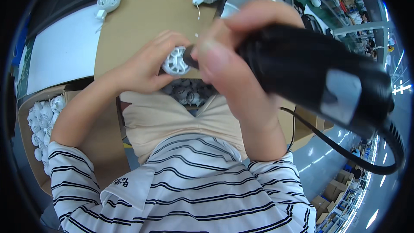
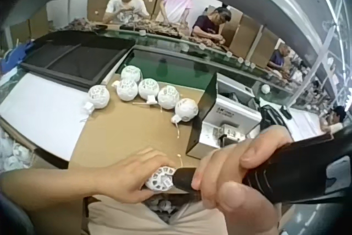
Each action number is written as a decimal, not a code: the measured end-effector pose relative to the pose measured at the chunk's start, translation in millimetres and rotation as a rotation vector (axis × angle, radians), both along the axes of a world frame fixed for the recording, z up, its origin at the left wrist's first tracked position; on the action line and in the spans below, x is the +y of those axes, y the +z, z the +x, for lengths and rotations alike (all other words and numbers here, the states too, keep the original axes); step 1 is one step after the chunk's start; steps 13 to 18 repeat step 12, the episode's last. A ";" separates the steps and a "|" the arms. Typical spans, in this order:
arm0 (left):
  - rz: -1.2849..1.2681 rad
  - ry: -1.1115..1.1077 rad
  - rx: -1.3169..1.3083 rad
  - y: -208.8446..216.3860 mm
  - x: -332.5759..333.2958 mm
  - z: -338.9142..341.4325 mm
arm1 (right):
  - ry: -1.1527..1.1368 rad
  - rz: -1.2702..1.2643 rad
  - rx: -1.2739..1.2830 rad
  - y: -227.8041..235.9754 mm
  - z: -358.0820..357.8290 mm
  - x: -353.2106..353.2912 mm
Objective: Manually assembling light bulb housings and internal components using an electric screwdriver.
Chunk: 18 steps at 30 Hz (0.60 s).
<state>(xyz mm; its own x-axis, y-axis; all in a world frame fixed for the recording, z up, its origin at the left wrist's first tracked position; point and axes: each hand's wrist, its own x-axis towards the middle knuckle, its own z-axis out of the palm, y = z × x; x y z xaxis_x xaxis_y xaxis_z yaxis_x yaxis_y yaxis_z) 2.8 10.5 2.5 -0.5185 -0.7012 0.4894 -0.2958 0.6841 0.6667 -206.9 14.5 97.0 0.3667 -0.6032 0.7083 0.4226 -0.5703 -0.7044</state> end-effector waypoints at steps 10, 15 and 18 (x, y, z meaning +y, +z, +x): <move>0.078 0.037 -0.005 -0.1 7.3 -1.2 | -0.641 -0.126 -0.135 34.1 -56.7 -4.2; 0.088 -0.023 -0.024 1.4 0.5 -1.5 | -0.753 -0.048 -0.080 23.6 -55.9 -8.2; 0.088 -0.023 -0.024 1.4 0.5 -1.5 | -0.753 -0.048 -0.080 23.6 -55.9 -8.2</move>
